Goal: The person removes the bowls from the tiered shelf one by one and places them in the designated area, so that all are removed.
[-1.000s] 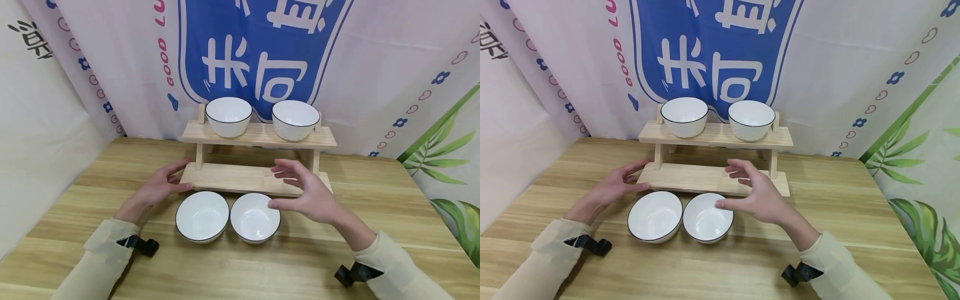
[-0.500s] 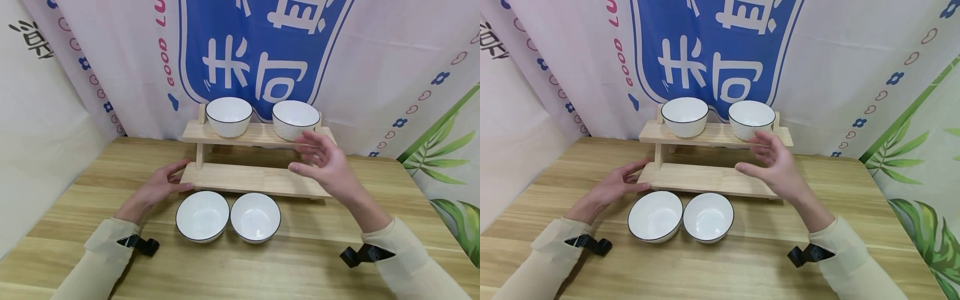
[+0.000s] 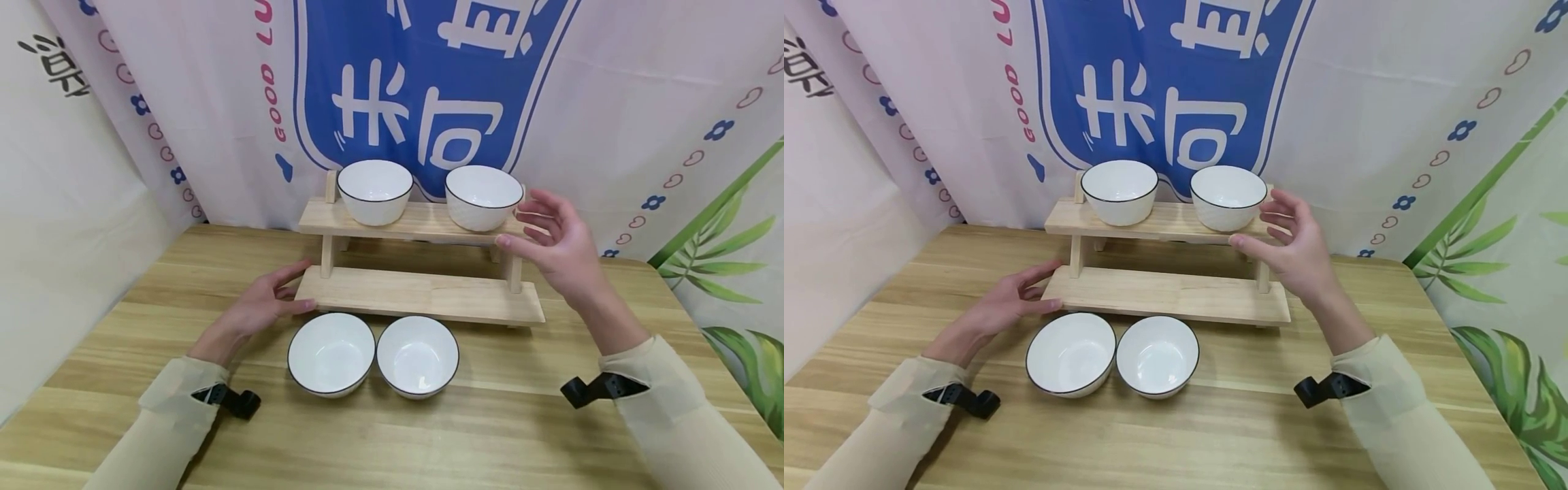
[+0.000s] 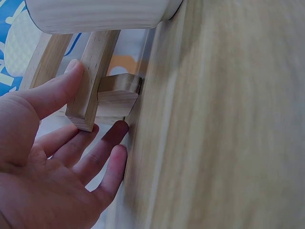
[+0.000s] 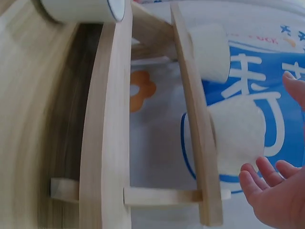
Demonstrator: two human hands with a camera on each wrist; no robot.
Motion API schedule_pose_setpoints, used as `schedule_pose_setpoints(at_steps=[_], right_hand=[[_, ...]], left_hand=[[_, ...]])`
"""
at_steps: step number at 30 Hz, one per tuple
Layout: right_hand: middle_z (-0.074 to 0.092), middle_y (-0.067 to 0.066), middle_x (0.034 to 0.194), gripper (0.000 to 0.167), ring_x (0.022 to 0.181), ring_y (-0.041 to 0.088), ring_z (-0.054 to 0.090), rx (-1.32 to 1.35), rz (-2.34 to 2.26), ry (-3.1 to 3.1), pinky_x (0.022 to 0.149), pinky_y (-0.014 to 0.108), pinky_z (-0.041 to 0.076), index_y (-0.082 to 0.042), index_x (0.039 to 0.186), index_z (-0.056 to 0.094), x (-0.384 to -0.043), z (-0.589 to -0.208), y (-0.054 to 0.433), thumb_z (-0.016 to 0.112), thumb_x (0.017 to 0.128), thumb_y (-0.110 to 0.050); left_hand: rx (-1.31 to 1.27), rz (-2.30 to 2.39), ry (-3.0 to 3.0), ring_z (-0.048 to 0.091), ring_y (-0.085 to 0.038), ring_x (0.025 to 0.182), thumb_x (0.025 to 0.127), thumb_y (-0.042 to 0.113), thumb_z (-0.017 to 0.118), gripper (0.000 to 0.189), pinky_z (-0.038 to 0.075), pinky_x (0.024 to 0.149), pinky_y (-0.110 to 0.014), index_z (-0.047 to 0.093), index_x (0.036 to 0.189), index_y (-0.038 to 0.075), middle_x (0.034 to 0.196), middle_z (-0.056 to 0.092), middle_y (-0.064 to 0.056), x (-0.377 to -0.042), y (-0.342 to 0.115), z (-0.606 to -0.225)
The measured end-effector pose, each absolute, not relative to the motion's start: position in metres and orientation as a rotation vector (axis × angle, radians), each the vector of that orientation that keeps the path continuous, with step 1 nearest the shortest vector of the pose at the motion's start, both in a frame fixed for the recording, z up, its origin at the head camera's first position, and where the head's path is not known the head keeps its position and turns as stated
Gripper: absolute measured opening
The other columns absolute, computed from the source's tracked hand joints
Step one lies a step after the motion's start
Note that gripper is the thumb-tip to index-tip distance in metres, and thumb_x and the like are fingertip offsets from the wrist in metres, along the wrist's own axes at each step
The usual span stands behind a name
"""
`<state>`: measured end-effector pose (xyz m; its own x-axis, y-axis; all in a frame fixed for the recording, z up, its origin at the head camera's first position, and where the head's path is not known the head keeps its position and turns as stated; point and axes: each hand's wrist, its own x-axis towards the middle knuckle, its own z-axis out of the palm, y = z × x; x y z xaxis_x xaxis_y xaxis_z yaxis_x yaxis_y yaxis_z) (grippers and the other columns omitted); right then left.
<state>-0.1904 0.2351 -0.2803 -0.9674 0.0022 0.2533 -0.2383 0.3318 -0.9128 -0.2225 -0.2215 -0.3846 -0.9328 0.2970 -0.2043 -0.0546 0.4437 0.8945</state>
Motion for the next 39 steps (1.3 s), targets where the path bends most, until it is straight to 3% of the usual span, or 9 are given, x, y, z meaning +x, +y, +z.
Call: schedule_pose_setpoints(at_steps=[6,13,39], right_hand=[[0.047,0.013,0.159,0.094,0.146,0.026,0.051,0.165,1.686,-2.411,0.125,0.044,0.043,-0.011,0.167,0.027,-0.205,-0.283,0.242,0.084,0.093,-0.023],[0.041,0.012,0.166,0.099,0.149,0.027,0.048,0.129,1.751,-2.415,0.125,0.041,0.042,-0.011,0.17,0.021,-0.224,-0.282,0.244,0.083,0.094,-0.027],[0.021,0.011,0.177,0.116,0.16,0.034,0.029,0.166,1.588,-2.637,0.132,0.054,0.028,-0.012,0.171,0.013,-0.262,-0.272,0.233,0.087,0.088,-0.041]], left_hand=[[0.226,1.491,2.376,0.034,-0.05,0.157,0.097,0.023,0.08,0.094,0.03,0.126,-0.067,0.023,0.171,0.02,0.179,0.015,-0.015,-0.223,-0.221,-0.384],[0.227,1.493,2.38,0.036,-0.049,0.156,0.097,0.023,0.08,0.093,0.032,0.126,-0.066,0.024,0.171,0.019,0.178,0.017,-0.017,-0.221,-0.221,-0.384],[0.215,1.492,2.37,0.035,-0.049,0.157,0.096,0.024,0.081,0.094,0.033,0.125,-0.066,0.023,0.171,0.021,0.178,0.017,-0.017,-0.221,-0.222,-0.384]])
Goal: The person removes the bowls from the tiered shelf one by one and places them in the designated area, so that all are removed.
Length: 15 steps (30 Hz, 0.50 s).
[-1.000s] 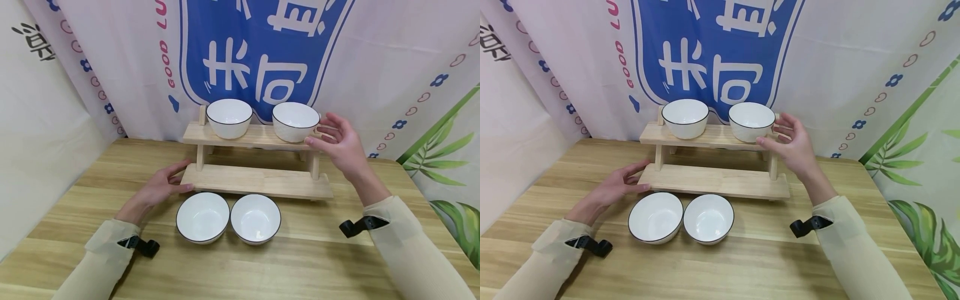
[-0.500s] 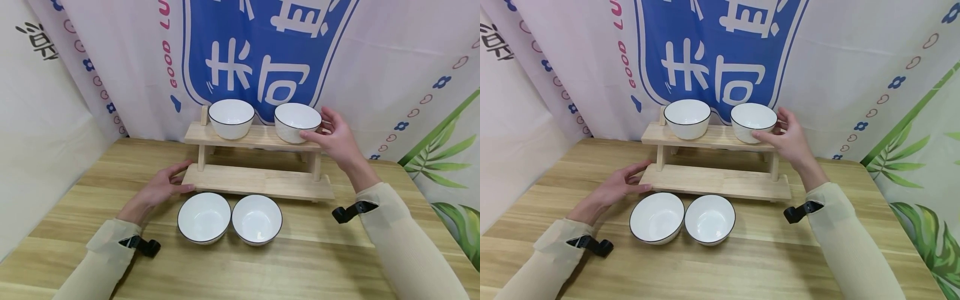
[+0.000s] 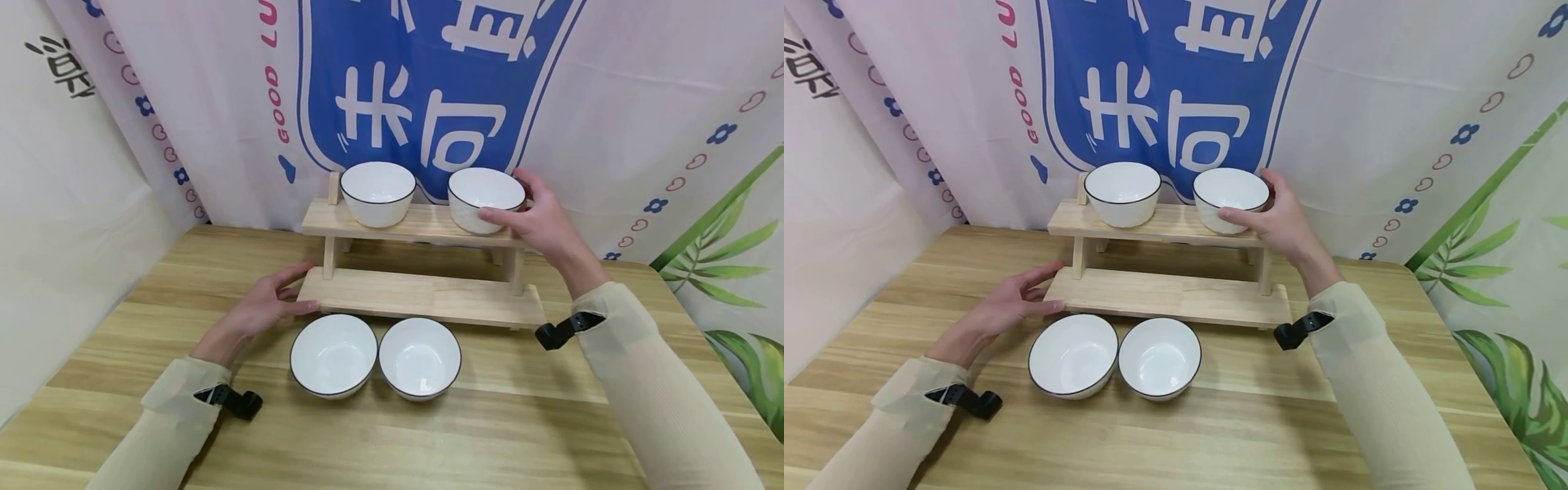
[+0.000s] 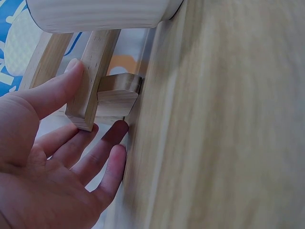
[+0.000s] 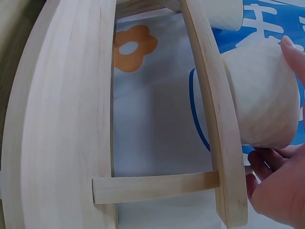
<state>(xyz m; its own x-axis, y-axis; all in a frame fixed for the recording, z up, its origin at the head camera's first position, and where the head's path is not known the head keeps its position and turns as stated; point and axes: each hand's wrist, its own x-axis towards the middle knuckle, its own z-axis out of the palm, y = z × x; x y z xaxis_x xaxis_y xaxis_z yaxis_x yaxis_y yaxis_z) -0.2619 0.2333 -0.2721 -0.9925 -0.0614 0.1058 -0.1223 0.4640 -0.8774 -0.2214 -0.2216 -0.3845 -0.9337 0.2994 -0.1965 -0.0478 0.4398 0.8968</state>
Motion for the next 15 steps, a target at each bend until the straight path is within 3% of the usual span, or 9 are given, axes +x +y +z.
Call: schedule_pose_setpoints(at_steps=[9,15], right_hand=[[0.023,0.012,0.176,0.119,0.152,0.034,0.036,0.151,1.584,-2.628,0.127,0.054,0.033,-0.012,0.172,0.013,-0.265,-0.273,0.225,0.09,0.085,-0.038],[0.021,0.013,0.176,0.123,0.155,0.035,0.034,0.092,1.587,-2.601,0.131,0.054,0.028,-0.014,0.172,0.011,-0.266,-0.276,0.22,0.092,0.083,-0.04]], left_hand=[[0.218,1.497,2.37,0.035,-0.05,0.157,0.096,0.023,0.08,0.094,0.03,0.126,-0.067,0.024,0.171,0.019,0.178,0.016,-0.017,-0.221,-0.222,-0.384],[0.221,1.496,2.373,0.034,-0.05,0.157,0.097,0.023,0.08,0.094,0.029,0.126,-0.067,0.023,0.171,0.019,0.179,0.015,-0.017,-0.221,-0.221,-0.383]])
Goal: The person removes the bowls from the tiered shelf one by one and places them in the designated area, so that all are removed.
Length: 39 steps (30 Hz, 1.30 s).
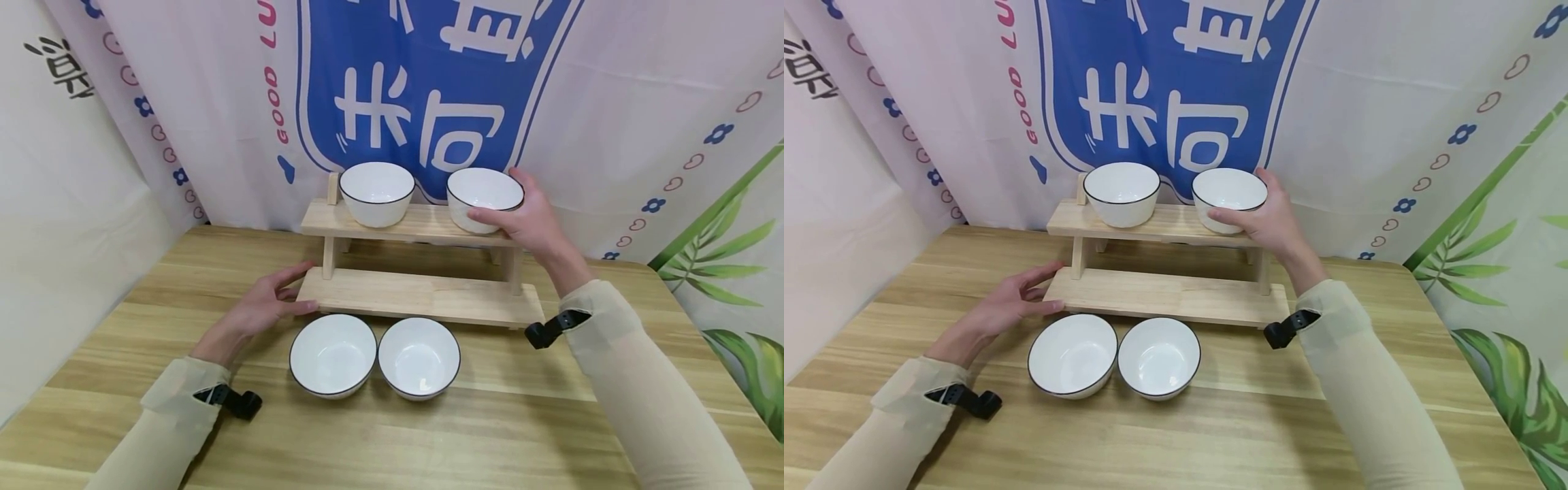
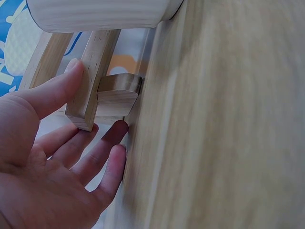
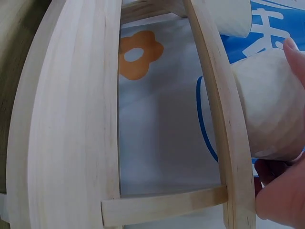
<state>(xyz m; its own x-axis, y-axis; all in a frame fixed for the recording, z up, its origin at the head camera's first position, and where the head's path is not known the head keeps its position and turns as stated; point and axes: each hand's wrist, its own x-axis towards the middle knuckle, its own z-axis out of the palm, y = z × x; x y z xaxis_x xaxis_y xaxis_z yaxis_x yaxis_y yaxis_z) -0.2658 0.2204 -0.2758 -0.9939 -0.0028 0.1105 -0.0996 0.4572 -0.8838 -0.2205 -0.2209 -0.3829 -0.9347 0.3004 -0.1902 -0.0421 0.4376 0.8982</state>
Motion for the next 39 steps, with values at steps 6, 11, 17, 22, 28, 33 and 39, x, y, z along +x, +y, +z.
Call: schedule_pose_setpoints(at_steps=[6,11,17,22,28,33,39], right_hand=[[0.02,0.013,0.177,0.128,0.155,0.036,0.033,0.058,1.565,-2.624,0.13,0.057,0.029,-0.015,0.172,0.007,-0.266,-0.276,0.216,0.093,0.081,-0.044],[0.023,0.013,0.176,0.13,0.153,0.037,0.035,0.013,1.552,-2.637,0.129,0.058,0.031,-0.015,0.172,0.008,-0.265,-0.274,0.214,0.094,0.079,-0.046],[0.028,0.014,0.173,0.126,0.151,0.037,0.038,-0.028,1.549,-2.624,0.126,0.059,0.035,-0.014,0.171,0.014,-0.265,-0.274,0.212,0.094,0.079,-0.047],[0.03,0.014,0.172,0.123,0.149,0.037,0.039,-0.038,1.572,-2.594,0.125,0.058,0.037,-0.014,0.169,0.018,-0.264,-0.276,0.212,0.095,0.079,-0.044],[0.033,0.014,0.17,0.117,0.147,0.036,0.039,-0.004,1.601,-2.559,0.124,0.057,0.038,-0.012,0.168,0.022,-0.263,-0.279,0.214,0.095,0.079,-0.038],[0.034,0.014,0.169,0.115,0.145,0.035,0.04,0.021,1.592,-2.551,0.123,0.056,0.039,-0.011,0.167,0.024,-0.258,-0.28,0.218,0.095,0.08,-0.035],[0.036,0.015,0.167,0.111,0.144,0.035,0.041,0.07,1.593,-2.555,0.122,0.055,0.041,-0.01,0.165,0.026,-0.25,-0.279,0.223,0.095,0.081,-0.029]], left_hand=[[0.217,1.504,2.365,0.035,-0.049,0.157,0.097,0.023,0.08,0.094,0.029,0.126,-0.066,0.023,0.171,0.019,0.179,0.016,-0.017,-0.221,-0.221,-0.383],[0.207,1.5,2.368,0.035,-0.048,0.157,0.096,0.024,0.08,0.094,0.03,0.126,-0.066,0.024,0.171,0.021,0.179,0.017,-0.016,-0.221,-0.221,-0.384],[0.209,1.491,2.375,0.037,-0.048,0.156,0.096,0.024,0.08,0.094,0.032,0.125,-0.065,0.024,0.171,0.022,0.178,0.017,-0.018,-0.221,-0.222,-0.383],[0.204,1.487,2.374,0.036,-0.048,0.156,0.096,0.024,0.081,0.094,0.031,0.126,-0.065,0.024,0.171,0.021,0.178,0.017,-0.017,-0.221,-0.222,-0.382],[0.206,1.494,2.369,0.036,-0.049,0.157,0.096,0.024,0.081,0.094,0.03,0.126,-0.066,0.024,0.171,0.02,0.178,0.017,-0.017,-0.221,-0.222,-0.383],[0.204,1.491,2.371,0.036,-0.048,0.157,0.096,0.025,0.081,0.094,0.03,0.127,-0.065,0.024,0.171,0.02,0.179,0.017,-0.016,-0.22,-0.221,-0.383],[0.197,1.484,2.377,0.035,-0.048,0.157,0.096,0.025,0.081,0.094,0.029,0.127,-0.066,0.024,0.171,0.021,0.179,0.016,-0.017,-0.22,-0.221,-0.382]])
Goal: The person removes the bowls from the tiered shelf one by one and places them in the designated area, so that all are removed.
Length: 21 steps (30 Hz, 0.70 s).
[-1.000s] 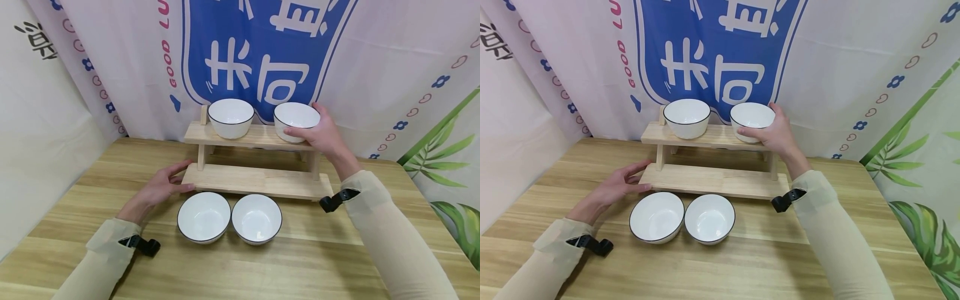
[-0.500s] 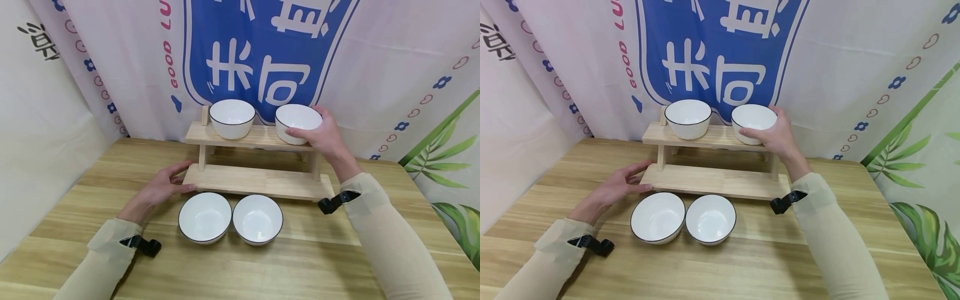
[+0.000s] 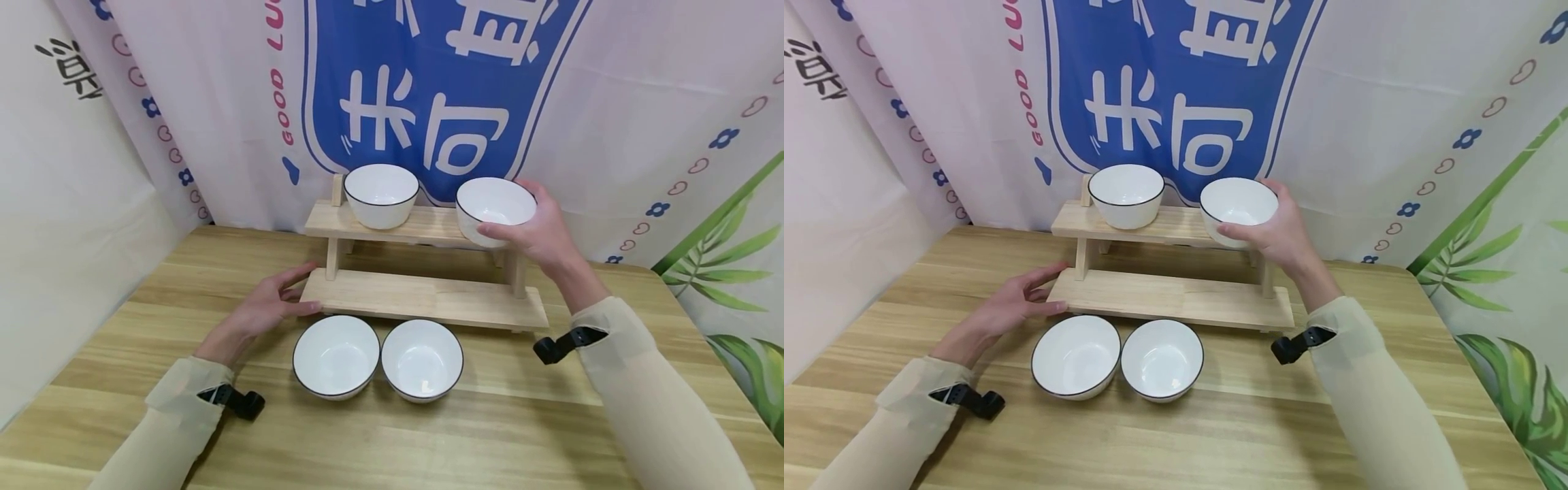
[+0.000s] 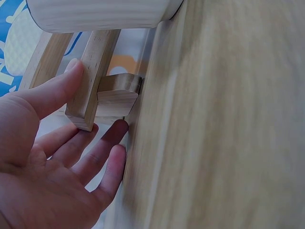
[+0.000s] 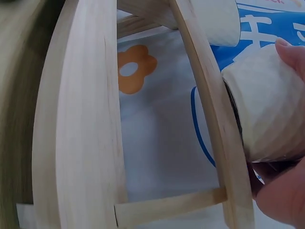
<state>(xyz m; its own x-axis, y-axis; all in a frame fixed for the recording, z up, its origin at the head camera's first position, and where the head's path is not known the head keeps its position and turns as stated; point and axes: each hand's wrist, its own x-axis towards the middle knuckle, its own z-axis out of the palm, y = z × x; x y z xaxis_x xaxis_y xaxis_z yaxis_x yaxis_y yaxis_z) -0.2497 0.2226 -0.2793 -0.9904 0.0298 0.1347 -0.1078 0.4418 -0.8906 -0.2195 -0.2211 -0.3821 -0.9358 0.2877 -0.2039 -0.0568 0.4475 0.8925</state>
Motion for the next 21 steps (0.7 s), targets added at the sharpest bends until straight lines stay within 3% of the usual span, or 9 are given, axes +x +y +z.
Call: schedule_pose_setpoints(at_steps=[9,17,21], right_hand=[[0.038,0.01,0.167,0.112,0.144,0.03,0.044,0.122,1.6,-2.553,0.12,0.048,0.044,-0.014,0.167,0.026,-0.231,-0.276,0.232,0.095,0.08,-0.022],[0.043,0.007,0.163,0.107,0.139,0.026,0.049,0.217,1.54,-2.566,0.099,0.016,0.051,-0.016,0.165,0.031,-0.208,-0.274,0.238,0.096,0.079,-0.018],[0.045,0.006,0.16,0.105,0.136,0.024,0.051,0.275,1.53,-2.554,0.094,0.01,0.051,-0.012,0.163,0.034,-0.196,-0.274,0.239,0.096,0.078,-0.013]], left_hand=[[0.216,1.525,2.354,0.034,-0.048,0.157,0.097,0.022,0.08,0.092,0.03,0.127,-0.064,0.025,0.171,0.019,0.178,0.017,-0.017,-0.219,-0.221,-0.383],[0.218,1.529,2.346,0.034,-0.048,0.158,0.096,0.023,0.08,0.092,0.03,0.127,-0.064,0.025,0.171,0.02,0.178,0.017,-0.017,-0.22,-0.222,-0.383],[0.22,1.536,2.342,0.033,-0.048,0.158,0.097,0.022,0.08,0.092,0.03,0.127,-0.064,0.025,0.171,0.019,0.178,0.017,-0.017,-0.22,-0.222,-0.384]])
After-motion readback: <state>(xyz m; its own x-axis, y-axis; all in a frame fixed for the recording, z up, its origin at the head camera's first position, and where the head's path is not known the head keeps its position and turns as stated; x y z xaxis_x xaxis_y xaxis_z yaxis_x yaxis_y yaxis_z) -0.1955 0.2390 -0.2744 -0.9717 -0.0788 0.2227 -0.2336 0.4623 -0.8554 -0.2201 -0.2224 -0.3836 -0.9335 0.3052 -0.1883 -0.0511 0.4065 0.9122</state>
